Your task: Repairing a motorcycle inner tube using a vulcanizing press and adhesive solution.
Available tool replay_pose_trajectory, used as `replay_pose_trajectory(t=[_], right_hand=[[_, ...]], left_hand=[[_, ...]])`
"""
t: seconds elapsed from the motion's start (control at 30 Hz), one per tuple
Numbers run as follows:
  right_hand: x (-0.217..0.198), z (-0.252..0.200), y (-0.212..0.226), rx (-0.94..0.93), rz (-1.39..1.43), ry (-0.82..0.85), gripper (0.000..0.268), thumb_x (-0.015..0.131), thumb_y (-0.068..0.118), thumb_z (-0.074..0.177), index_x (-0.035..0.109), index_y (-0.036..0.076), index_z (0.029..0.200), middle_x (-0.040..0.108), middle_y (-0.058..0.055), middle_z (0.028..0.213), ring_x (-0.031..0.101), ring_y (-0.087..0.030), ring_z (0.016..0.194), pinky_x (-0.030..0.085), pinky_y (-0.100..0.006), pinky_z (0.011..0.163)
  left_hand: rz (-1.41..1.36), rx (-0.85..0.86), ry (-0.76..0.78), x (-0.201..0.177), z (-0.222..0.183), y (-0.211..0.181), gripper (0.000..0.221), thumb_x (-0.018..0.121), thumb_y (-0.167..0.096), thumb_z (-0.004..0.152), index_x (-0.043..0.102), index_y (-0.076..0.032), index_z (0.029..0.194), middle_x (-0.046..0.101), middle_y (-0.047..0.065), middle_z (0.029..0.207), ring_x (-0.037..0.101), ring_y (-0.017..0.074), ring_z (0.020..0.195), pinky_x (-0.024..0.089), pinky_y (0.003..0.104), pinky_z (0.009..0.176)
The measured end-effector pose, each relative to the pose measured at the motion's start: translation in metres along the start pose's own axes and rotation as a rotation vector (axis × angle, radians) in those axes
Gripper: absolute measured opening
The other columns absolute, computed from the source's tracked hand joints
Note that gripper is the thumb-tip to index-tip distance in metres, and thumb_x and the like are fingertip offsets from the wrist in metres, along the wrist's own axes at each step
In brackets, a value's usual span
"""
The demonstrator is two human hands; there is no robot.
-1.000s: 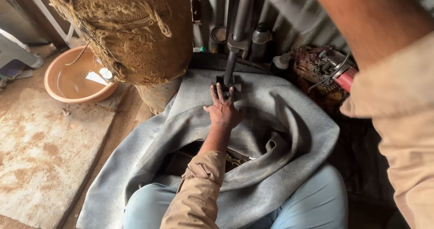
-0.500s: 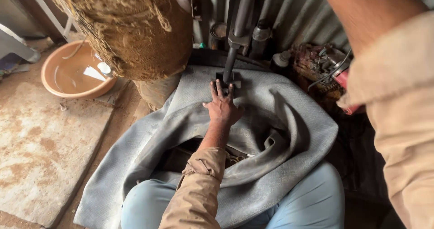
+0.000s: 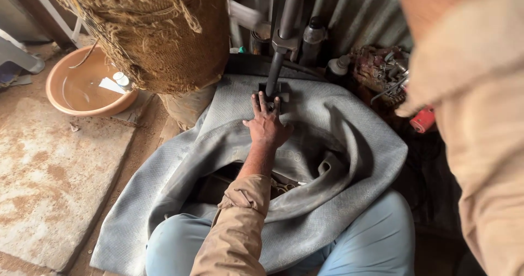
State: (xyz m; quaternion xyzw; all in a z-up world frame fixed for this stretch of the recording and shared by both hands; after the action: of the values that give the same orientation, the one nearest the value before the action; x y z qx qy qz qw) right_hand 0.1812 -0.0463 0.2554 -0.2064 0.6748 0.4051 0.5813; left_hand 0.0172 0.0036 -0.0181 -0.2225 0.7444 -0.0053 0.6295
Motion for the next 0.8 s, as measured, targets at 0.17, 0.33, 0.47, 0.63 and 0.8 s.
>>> replay_pose_trajectory(t=[0.17,0.33,0.47,0.63,0.8], right_hand=[[0.010,-0.011,-0.009,0.014,-0.004,0.005,0.046,0.044,0.045,0.112,0.066,0.011,0.090,0.059,-0.005,0.064,0.051,-0.018,0.048,0.044,-0.040,0.047],[0.019,-0.020,-0.011,0.009,0.011,0.006,0.046,0.044,0.045,0.112,0.066,0.011,0.090,0.059,-0.005,0.064,0.051,-0.018,0.048,0.044,-0.040,0.048],[0.019,-0.024,-0.019,0.021,0.014,-0.008,0.045,0.044,0.045,0.112,0.067,0.011,0.090,0.059,-0.005,0.064,0.052,-0.018,0.048,0.044,-0.040,0.048],[0.016,-0.030,-0.029,0.050,0.005,-0.018,0.045,0.045,0.045,0.112,0.067,0.012,0.090,0.059,-0.005,0.064,0.052,-0.018,0.048,0.044,-0.040,0.048],[0.013,-0.034,-0.033,0.062,0.000,-0.025,0.045,0.045,0.045,0.112,0.067,0.012,0.091,0.060,-0.005,0.064,0.052,-0.018,0.048,0.045,-0.040,0.048]], left_hand=[[0.020,0.003,0.006,-0.003,0.002,0.000,0.098,0.068,-0.063,0.082,0.025,-0.027,0.162,0.001,0.013,0.171,-0.004,0.0331,0.158,0.036,0.078,0.104],[0.010,-0.009,-0.011,-0.006,-0.001,0.000,0.096,0.069,-0.061,0.082,0.027,-0.028,0.162,0.001,0.013,0.172,-0.003,0.0327,0.159,0.037,0.076,0.105],[0.020,-0.015,0.019,-0.007,-0.002,0.000,0.098,0.069,-0.062,0.081,0.025,-0.029,0.163,0.000,0.012,0.173,-0.003,0.0325,0.159,0.036,0.076,0.106],[0.056,-0.015,0.045,-0.005,0.001,0.001,0.098,0.067,-0.064,0.084,0.020,-0.030,0.163,-0.003,0.012,0.172,-0.005,0.0332,0.158,0.035,0.076,0.107],[0.045,-0.017,0.041,-0.001,0.001,0.000,0.097,0.067,-0.063,0.084,0.021,-0.030,0.163,-0.002,0.012,0.172,-0.005,0.0335,0.158,0.035,0.076,0.107]])
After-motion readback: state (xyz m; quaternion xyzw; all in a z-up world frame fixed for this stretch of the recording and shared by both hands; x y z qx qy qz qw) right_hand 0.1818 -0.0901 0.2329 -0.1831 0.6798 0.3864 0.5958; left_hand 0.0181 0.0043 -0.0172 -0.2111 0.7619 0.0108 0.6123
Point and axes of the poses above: each hand's wrist, its own z-axis towards the middle knuckle, its own x-axis out of the palm, y = z × x, the point moved 2 cm from there along z, towards the middle knuckle
